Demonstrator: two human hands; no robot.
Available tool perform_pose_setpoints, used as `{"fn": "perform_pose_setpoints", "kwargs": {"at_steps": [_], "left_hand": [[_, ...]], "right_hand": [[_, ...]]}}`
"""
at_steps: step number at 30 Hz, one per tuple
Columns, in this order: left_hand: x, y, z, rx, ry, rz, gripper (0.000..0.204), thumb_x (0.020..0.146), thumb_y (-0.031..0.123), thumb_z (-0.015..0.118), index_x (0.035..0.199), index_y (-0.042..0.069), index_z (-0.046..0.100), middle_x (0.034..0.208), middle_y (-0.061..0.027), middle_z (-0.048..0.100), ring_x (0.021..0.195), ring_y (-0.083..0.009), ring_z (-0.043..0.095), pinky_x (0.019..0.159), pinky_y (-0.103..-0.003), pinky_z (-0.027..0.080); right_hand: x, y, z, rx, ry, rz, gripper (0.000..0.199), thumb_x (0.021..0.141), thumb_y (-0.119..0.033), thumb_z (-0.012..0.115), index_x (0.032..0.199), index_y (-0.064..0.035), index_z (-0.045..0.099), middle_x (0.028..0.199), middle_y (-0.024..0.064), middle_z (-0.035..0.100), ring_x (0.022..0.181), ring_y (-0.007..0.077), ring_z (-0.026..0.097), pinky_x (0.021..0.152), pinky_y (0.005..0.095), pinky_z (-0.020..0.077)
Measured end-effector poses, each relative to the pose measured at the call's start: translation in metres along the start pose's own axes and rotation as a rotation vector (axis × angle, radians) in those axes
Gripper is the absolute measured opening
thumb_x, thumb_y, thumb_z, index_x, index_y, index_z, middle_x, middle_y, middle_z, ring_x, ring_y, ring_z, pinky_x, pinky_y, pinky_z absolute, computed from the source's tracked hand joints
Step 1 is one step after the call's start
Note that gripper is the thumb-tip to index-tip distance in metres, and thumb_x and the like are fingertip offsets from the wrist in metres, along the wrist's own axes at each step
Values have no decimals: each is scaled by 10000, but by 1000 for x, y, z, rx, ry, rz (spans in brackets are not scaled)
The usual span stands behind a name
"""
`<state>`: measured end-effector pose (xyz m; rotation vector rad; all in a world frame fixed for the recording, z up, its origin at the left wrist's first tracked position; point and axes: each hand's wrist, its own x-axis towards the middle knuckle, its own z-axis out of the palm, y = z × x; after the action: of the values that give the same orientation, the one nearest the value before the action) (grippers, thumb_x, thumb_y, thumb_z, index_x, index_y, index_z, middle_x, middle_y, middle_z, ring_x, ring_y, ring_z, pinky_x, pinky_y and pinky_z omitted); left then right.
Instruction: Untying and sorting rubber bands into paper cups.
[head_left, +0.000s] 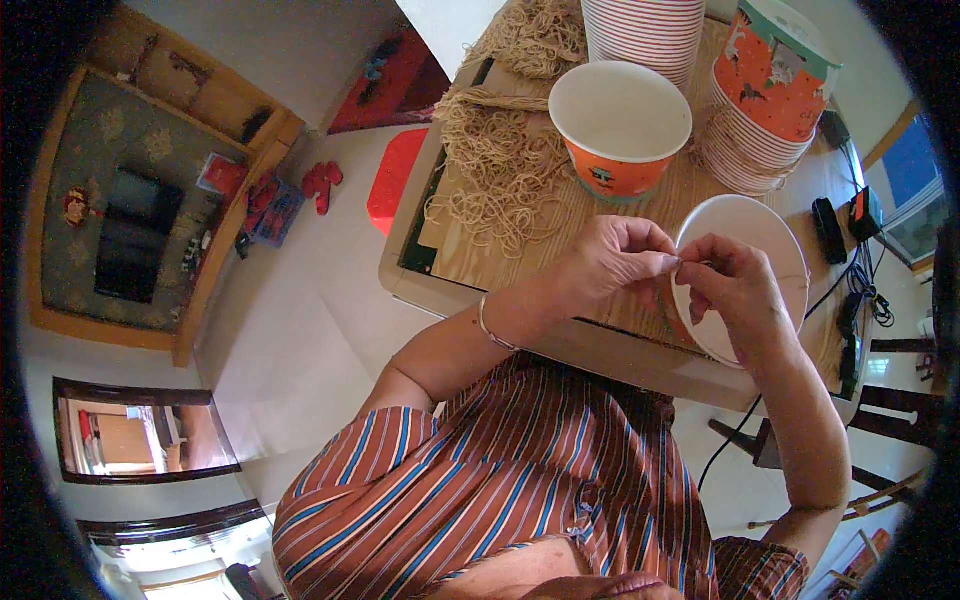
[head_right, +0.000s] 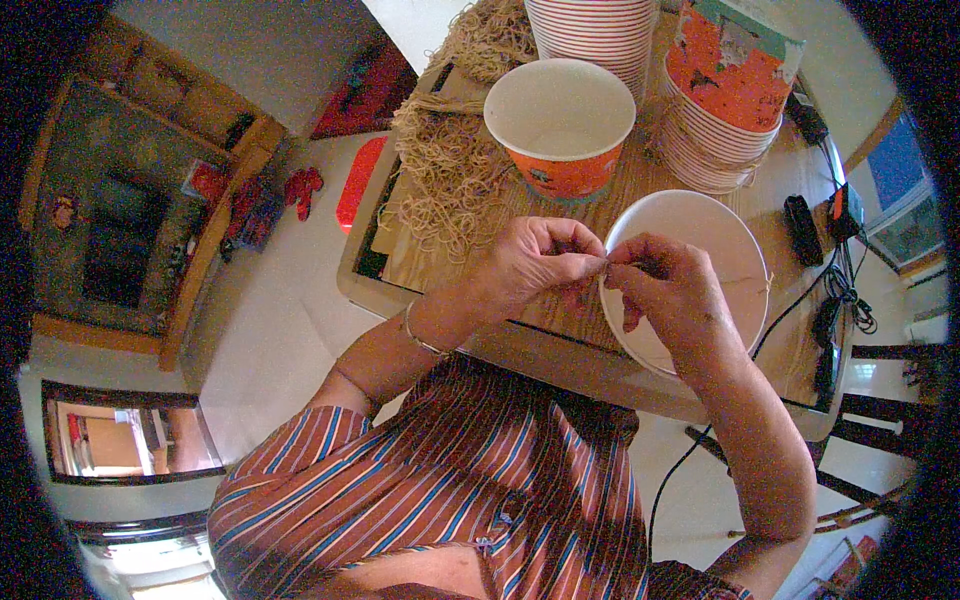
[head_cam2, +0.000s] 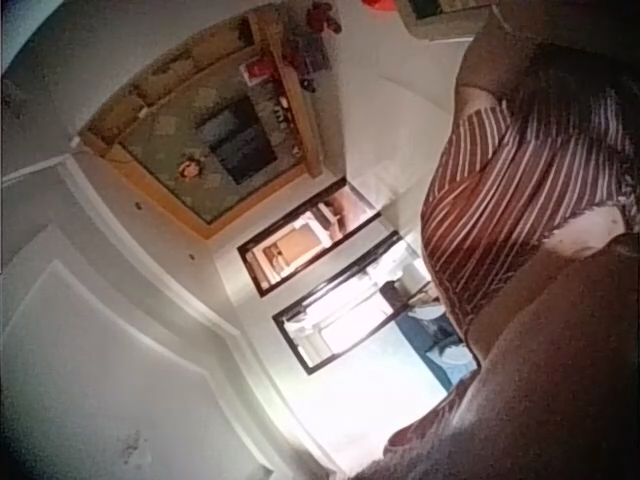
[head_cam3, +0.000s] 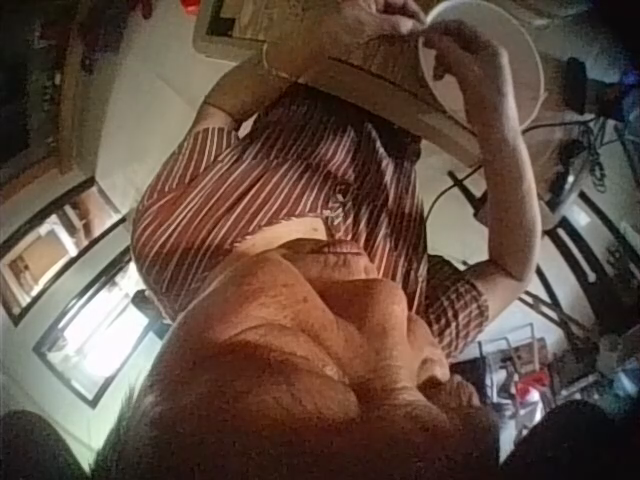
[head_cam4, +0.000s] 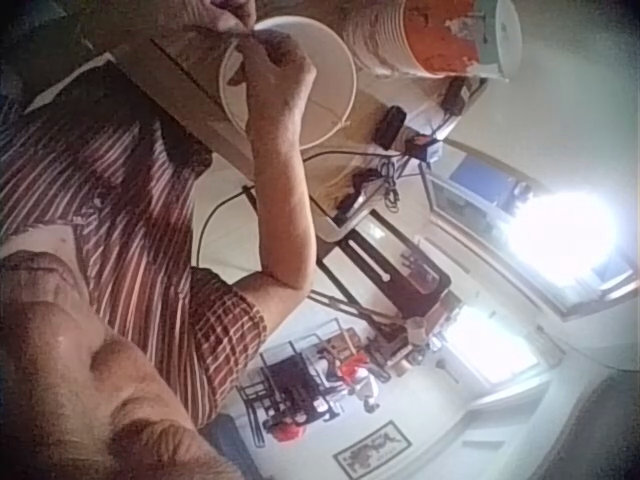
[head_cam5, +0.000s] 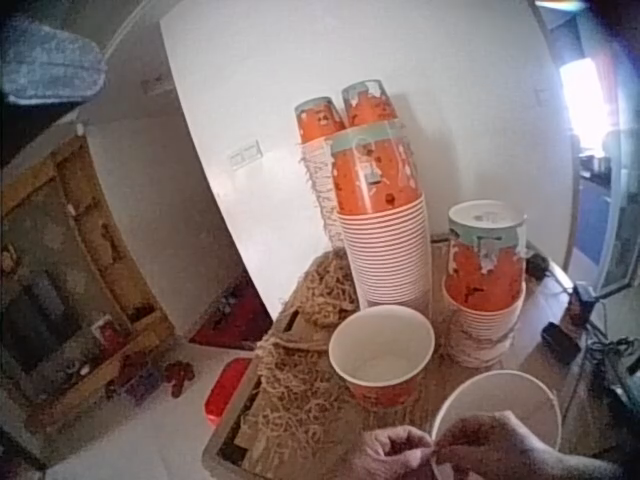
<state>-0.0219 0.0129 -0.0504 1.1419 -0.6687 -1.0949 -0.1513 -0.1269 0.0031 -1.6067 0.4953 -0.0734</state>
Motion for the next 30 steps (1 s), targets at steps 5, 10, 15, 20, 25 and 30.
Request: {"fn": "perform_pose_setpoints", "kwargs": {"at_steps": [5, 10, 15, 20, 25, 30], "left_hand": [[0, -5, -1, -197, -15, -70, 162, 868, 137, 628, 956, 2, 608, 819, -44, 634, 633, -111, 589, 571, -272, 521], [1, -11, 0, -373, -26, -98, 142, 871, 137, 626, 943, 16, 605, 781, -32, 618, 603, -108, 571, 558, -274, 517], [1, -11, 1, -434, -12, -123, 133, 877, 144, 622, 930, 23, 603, 760, -24, 608, 583, -103, 561, 543, -285, 520], [0, -8, 3, -452, -9, -119, 137, 889, 156, 612, 929, 25, 604, 755, -20, 606, 583, -102, 570, 535, -289, 529], [3, -17, -3, -464, -34, -88, 135, 889, 141, 608, 941, 17, 604, 766, -35, 616, 595, -113, 588, 538, -286, 540], [5, -17, -4, -462, -52, -68, 129, 880, 118, 616, 945, 6, 607, 759, -39, 618, 600, -108, 594, 537, -275, 551]], "right_hand": [[0, -1, 3, 78, 31, 3, 64, 825, -37, 625, 840, 8, 582, 693, 46, 592, 560, 100, 552, 495, 233, 448], [0, 3, 2, 7, 3, -51, 77, 834, -29, 619, 836, -14, 544, 719, 34, 576, 589, 93, 551, 525, 219, 455], [-1, 6, 2, -80, 17, -124, 78, 835, -22, 617, 867, -3, 548, 727, 45, 592, 598, 105, 577, 530, 229, 478], [-3, 13, 4, -16, 37, -193, 144, 842, -36, 619, 956, -5, 538, 776, 45, 596, 649, 100, 585, 549, 227, 489], [-3, 4, 7, -58, 36, -139, 117, 844, -54, 626, 932, -4, 569, 766, 42, 599, 652, 96, 583, 554, 231, 492], [1, 9, 5, -11, 20, -124, 81, 841, -66, 638, 853, -1, 591, 730, 39, 601, 626, 100, 577, 543, 233, 481]]}}
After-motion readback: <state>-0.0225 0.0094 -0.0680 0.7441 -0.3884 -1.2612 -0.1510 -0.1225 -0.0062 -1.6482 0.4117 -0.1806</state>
